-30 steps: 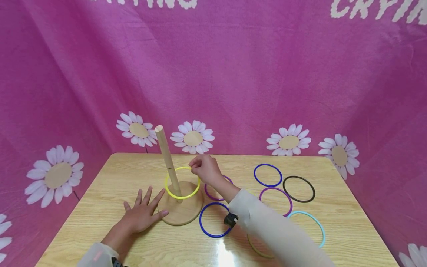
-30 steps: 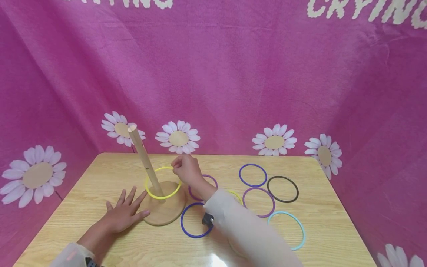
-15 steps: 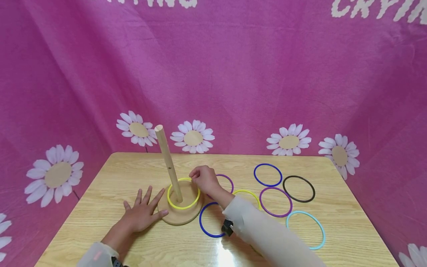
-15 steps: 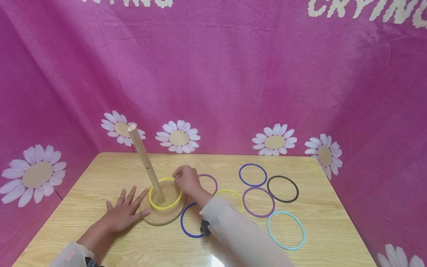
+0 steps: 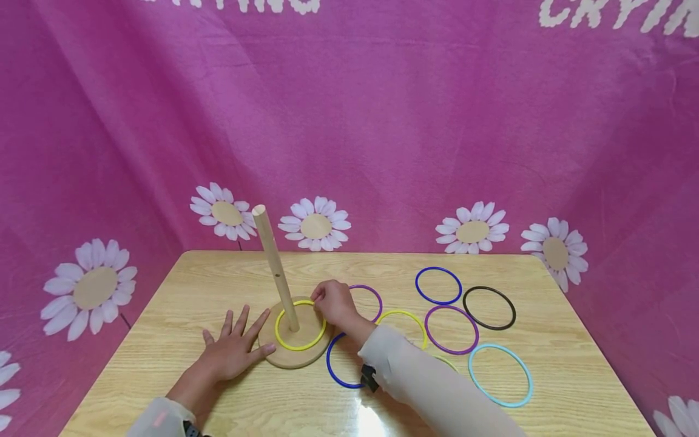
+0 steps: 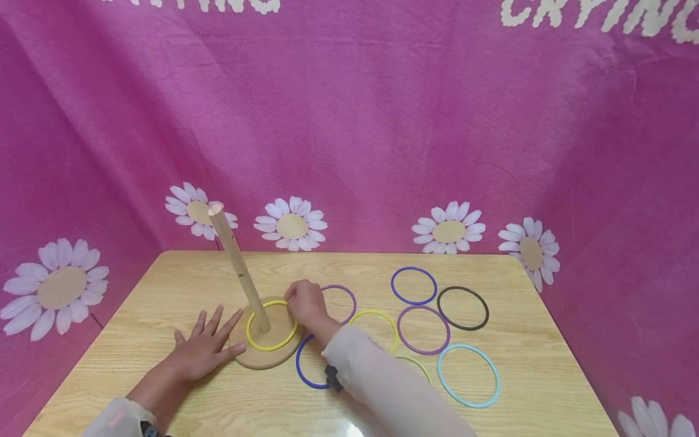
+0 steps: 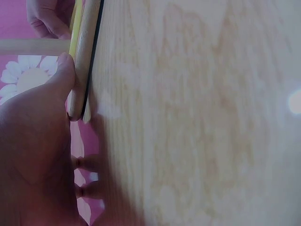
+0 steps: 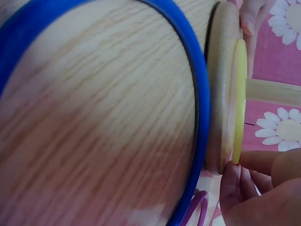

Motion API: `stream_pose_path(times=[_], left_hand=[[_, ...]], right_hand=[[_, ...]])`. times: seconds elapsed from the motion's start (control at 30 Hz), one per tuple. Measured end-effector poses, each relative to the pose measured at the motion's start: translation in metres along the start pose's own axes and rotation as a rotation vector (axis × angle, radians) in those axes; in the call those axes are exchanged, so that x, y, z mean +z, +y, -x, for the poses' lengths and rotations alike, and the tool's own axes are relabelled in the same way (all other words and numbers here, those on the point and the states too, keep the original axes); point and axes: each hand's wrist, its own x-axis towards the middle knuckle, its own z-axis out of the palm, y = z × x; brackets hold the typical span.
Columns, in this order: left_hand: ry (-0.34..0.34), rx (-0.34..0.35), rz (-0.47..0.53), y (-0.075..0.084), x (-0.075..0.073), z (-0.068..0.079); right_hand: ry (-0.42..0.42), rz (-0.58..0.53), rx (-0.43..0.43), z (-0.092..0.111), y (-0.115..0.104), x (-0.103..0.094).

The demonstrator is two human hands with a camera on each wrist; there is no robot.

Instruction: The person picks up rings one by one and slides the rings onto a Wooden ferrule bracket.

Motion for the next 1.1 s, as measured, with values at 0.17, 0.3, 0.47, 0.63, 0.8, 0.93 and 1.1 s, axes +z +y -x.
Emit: stream_pose_path(times=[0.17, 0.3, 0.47, 0.63, 0.8, 0.93, 1.1], left_hand=[[0.002, 0.000, -0.002, 0.001, -0.002, 0.000], [-0.002, 0.001, 0.004, 0.001, -0.001, -0.001], [-0.008, 0.000, 0.016, 0.002, -0.002, -0.001], [-0.013, -0.006, 0.027, 0.001, -0.001, -0.002], [-0.017, -0.009, 0.016, 0.000, 0.000, -0.002], [-0.017, -0.008, 0.014, 0.000, 0.000, -0.001], [-0.016, -0.005, 0.022, 0.001, -0.001, 0.000]], right_hand=[[0.007, 0.028, -0.018, 0.001, 0.001, 0.001], [0.019, 0.044, -0.029, 0.001, 0.002, 0.002], [0.018, 0.036, -0.030, 0.002, 0.003, 0.002], [0.002, 0.007, -0.026, 0.003, 0.003, 0.001], [-0.020, -0.036, -0.032, 0.002, 0.006, 0.000], [-0.026, -0.053, -0.059, 0.004, 0.007, -0.004], [-0.025, -0.041, -0.086, 0.008, 0.008, -0.014]])
